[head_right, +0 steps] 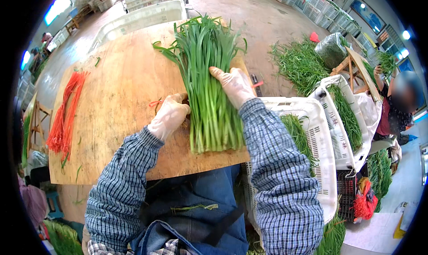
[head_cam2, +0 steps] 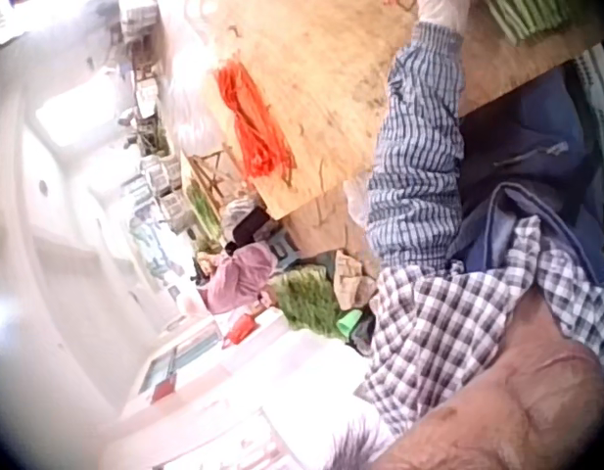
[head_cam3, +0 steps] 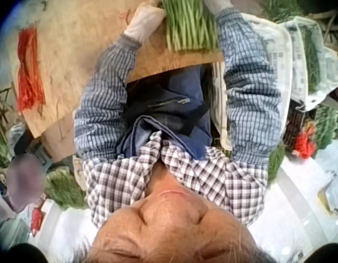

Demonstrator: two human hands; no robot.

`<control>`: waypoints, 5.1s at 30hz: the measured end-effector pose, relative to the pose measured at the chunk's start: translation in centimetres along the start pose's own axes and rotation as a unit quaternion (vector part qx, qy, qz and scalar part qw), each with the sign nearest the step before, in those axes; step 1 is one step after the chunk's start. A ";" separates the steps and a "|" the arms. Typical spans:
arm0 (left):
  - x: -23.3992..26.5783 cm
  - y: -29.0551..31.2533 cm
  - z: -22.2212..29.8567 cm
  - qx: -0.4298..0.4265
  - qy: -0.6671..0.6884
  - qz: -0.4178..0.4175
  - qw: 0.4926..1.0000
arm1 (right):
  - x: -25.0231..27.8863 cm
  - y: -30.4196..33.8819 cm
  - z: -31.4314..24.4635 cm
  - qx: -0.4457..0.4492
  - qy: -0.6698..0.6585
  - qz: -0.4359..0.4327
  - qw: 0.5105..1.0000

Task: The person sorts through a bundle of chives by hand, removes individual stems, and uses a red tie to secure the bundle before placing it into a white plastic crate.

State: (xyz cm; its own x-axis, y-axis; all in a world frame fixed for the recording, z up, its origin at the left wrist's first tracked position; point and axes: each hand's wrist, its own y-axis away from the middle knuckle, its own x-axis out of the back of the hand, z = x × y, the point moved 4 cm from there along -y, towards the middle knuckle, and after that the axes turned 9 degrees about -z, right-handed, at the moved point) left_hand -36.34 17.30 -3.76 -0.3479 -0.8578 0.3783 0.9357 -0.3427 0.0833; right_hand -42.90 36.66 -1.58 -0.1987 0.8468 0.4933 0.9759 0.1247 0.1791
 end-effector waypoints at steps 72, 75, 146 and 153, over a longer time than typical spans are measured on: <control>-10.3 14.1 9.7 -0.414 -0.201 -0.163 0.873 | 10.4 38.6 28.6 -0.284 -0.229 0.381 0.849; -14.8 14.7 5.6 -0.346 -0.129 -0.241 0.898 | 6.7 39.4 29.7 -0.320 -0.121 0.294 0.892; -18.9 12.0 -2.3 -0.207 -0.122 -0.269 0.933 | 5.7 0.1 31.7 -0.322 0.385 0.021 0.865; -18.8 12.1 -1.8 -0.271 -0.202 -0.204 0.919 | -2.3 1.8 30.7 -0.233 0.477 0.076 0.844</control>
State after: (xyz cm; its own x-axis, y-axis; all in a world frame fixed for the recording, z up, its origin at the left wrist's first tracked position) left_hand -18.59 28.56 -11.55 -0.5114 -0.4415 0.7373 0.5283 -0.8382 -0.1355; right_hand -37.95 50.82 -28.56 -0.2744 0.0051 0.9616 0.8993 -0.3527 0.2585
